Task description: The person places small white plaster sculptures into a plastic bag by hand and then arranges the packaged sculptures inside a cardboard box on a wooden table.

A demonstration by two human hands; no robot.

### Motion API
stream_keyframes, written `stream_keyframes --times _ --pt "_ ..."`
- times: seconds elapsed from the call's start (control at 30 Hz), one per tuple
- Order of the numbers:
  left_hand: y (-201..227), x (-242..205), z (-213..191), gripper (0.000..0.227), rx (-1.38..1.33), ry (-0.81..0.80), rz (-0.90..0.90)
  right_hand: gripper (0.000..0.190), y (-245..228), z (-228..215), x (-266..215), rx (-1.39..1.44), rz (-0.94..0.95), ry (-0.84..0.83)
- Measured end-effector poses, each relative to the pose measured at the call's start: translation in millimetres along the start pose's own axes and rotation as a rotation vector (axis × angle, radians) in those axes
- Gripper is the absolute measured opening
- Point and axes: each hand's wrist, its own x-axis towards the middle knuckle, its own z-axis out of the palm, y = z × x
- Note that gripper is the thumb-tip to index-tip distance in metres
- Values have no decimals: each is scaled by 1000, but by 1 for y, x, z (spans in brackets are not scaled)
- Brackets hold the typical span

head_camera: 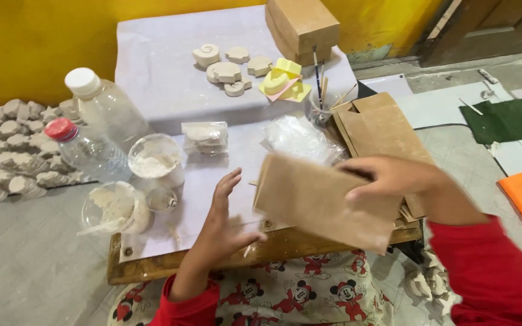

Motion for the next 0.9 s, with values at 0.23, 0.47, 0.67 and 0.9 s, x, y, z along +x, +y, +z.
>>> stream_keyframes --times 0.23,0.47,0.67,0.9 --pt "-19 -45 -20 124 14 -174 -171 63 15 36 96 -61 -226 -244" --pt "-33 -59 -18 118 124 -64 -239 66 16 64 91 -267 -378 3" --pt "-37 -62 -14 117 109 65 -282 98 7 110 42 -839 -472 197" --pt "-34 -56 -5 130 154 75 -156 75 60 148 57 -1037 -731 627"
